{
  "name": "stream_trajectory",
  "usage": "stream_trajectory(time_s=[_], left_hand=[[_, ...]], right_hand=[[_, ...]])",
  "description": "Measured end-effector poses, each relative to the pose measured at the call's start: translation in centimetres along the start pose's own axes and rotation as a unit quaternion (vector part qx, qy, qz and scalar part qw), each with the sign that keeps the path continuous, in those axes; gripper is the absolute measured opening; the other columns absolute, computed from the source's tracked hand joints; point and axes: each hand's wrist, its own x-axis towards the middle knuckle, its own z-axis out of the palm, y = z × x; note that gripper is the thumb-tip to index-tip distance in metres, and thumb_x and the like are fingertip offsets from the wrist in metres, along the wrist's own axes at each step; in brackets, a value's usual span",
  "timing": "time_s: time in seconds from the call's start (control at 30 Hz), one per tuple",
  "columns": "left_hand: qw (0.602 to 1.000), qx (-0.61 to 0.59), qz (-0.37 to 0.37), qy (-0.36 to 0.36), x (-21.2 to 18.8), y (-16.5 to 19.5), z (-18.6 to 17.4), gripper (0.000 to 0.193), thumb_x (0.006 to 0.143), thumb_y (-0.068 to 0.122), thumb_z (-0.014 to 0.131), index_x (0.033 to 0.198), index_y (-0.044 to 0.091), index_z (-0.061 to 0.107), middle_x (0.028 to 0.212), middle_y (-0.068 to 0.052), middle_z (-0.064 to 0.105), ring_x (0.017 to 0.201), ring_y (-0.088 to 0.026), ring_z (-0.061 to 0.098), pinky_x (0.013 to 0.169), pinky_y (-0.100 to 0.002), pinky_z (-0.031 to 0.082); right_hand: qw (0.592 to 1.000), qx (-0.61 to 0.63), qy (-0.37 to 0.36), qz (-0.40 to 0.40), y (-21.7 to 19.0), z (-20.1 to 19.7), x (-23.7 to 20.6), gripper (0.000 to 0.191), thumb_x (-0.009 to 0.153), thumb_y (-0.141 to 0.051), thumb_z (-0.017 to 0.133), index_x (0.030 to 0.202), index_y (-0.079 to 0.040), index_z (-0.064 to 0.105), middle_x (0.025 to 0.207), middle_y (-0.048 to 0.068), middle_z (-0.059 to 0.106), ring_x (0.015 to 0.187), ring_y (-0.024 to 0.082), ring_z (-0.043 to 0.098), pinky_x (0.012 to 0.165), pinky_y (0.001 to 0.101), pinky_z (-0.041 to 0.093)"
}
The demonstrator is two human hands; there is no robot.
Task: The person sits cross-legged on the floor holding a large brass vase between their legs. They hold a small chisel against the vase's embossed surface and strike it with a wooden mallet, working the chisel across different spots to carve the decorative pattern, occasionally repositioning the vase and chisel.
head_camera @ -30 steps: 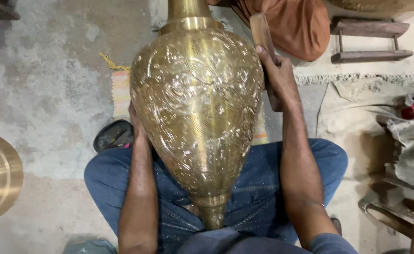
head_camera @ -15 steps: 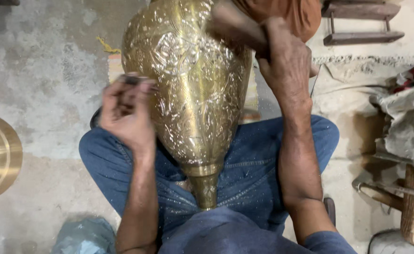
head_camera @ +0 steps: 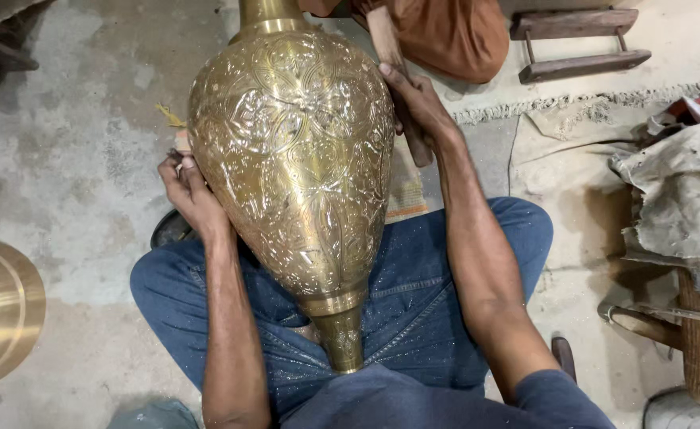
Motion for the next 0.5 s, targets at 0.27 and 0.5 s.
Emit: stream_trajectory(time_s=[0.27, 0.5], left_hand=[[0.991, -0.110, -0.068, -0.021, 1.1, -4.3, -0.8, 0.014, 0.112, 0.017, 0.051, 0.118, 0.005, 0.051, 0.104, -0.002, 0.060, 0.094, -0.013, 0.057, 0.082, -0.029, 0.050], [0.987, 0.084, 0.093, 0.096, 0.3, -1.8, -1.7, 0.016, 0.109, 0.009, 0.066, 0.124, 0.003, 0.068, 0.125, -0.012, 0.070, 0.115, -0.020, 0.069, 0.101, -0.034, 0.061]], right_hand=[[0.993, -0.100, 0.061, 0.004, 1.1, 0.4, 1.5, 0.073, 0.083, -0.074, 0.069, 0.092, -0.001, 0.066, 0.062, 0.000, 0.056, 0.048, 0.010, 0.058, 0.041, 0.0268, 0.051], [0.977, -0.150, 0.096, -0.114, -0.5, 1.3, -0.3, 0.054, 0.097, -0.054, 0.074, 0.119, -0.005, 0.070, 0.080, 0.003, 0.063, 0.060, 0.009, 0.061, 0.050, 0.0284, 0.055]])
